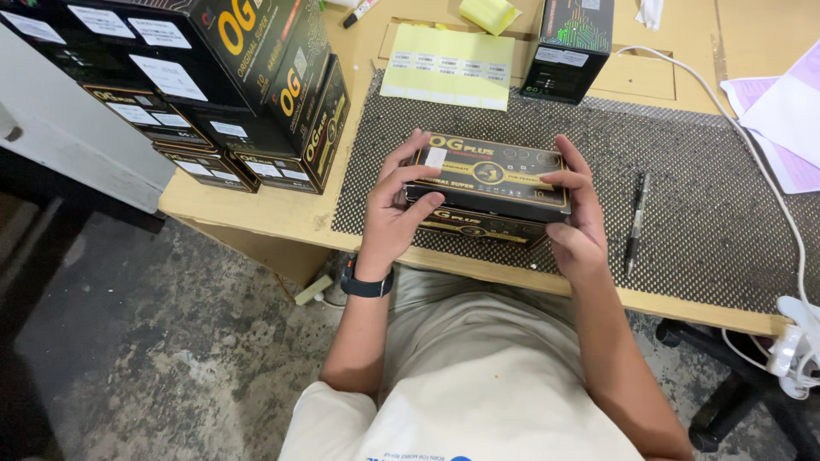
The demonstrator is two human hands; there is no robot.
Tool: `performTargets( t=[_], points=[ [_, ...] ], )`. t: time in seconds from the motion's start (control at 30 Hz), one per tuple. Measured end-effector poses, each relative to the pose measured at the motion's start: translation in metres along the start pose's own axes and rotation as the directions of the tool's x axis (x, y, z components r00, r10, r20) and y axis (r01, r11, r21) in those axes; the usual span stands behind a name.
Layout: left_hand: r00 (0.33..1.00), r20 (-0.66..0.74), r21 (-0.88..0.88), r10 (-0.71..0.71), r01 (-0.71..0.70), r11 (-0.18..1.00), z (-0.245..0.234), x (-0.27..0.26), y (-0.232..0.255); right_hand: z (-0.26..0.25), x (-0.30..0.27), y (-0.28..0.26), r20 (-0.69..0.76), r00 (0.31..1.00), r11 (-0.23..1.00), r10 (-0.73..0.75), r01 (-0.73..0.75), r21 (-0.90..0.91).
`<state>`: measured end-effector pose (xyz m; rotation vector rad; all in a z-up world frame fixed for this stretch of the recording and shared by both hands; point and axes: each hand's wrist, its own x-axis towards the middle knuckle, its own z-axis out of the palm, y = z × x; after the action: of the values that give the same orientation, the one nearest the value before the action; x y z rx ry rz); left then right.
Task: The person handles small black product boxes, peels off stickers, and stacks them into a larger cardboard box. They then close the box and write on a yellow notepad with a pen.
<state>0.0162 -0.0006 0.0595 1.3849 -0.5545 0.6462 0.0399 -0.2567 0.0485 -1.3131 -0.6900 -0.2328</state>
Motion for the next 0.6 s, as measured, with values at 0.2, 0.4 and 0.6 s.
performTargets(
  t=[0.2, 0.4, 0.6],
  points=[
    [0.999, 0.036, 0.004, -0.038, 0.038, 0.999, -0.001, -0.003, 0.001, 0.014, -0.001, -0.006, 0.004, 1.000, 0.998, -0.012, 0.012, -0.065],
    [0.999, 0.039, -0.019, -0.007, 0.007, 1.000, 0.001, -0.005, 0.002, 0.005, -0.003, -0.002, 0.033, 0.999, 0.985, -0.043, 0.048, -0.168],
    [1.000, 0.029, -0.011, -0.013, 0.013, 1.000, 0.002, -0.006, 0.003, 0.004, -0.006, 0.008, 0.007, 0.995, 0.980, -0.103, 0.103, -0.169]
  ],
)
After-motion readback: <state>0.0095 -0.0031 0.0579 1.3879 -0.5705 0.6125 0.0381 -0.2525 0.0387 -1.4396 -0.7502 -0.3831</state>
